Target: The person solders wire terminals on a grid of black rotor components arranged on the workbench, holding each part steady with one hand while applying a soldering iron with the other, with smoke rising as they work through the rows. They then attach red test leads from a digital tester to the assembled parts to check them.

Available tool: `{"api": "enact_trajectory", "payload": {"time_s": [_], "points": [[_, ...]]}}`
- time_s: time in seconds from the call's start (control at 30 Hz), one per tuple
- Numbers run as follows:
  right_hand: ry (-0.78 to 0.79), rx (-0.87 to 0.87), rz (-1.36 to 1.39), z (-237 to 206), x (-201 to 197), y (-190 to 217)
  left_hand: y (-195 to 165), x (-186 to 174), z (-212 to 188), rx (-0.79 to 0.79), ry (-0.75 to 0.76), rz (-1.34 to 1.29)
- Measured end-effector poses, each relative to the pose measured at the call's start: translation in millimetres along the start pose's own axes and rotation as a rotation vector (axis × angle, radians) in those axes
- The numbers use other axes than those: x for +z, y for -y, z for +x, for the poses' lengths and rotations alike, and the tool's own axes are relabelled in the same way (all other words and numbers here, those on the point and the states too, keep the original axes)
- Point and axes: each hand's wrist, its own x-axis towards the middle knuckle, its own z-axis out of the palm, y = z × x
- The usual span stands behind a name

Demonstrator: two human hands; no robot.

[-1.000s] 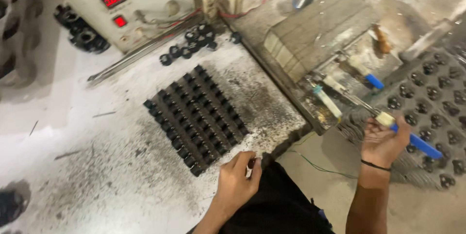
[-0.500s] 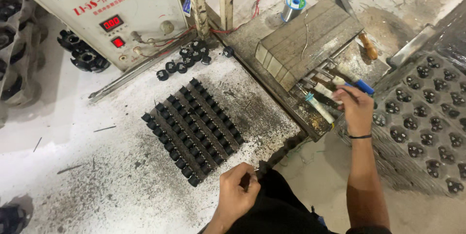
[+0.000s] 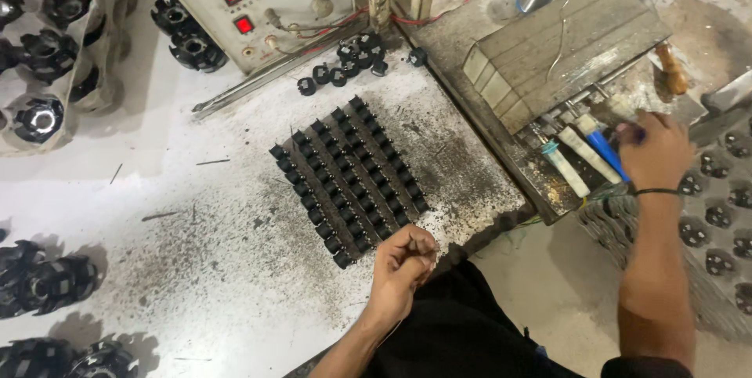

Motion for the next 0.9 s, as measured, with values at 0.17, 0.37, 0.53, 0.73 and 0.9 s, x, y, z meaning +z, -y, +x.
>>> {"api": "enact_trajectory", "payload": {"time_s": [0.17, 0.37, 0.53, 0.73, 0.9], "points": [[0.186, 0.053, 0.101, -7, 7, -40, -12, 3, 1, -0.037, 0.026, -0.150], [0.107, 0.097, 0.027, -101, -56, -51, -6, -1, 5, -0.083, 0.019, -0.165], [0.129, 0.226, 0.366, -154, -102, 42, 9, 14, 20, 0.012, 0.091, 0.214], [0.059, 0.121, 0.767, -155, -102, 177, 22, 30, 20, -0.017, 0.155, 0.474], [0.112, 0.019, 0.859, -144, -103, 224, 20, 20, 20, 0.124, 0.155, 0.542]]}}
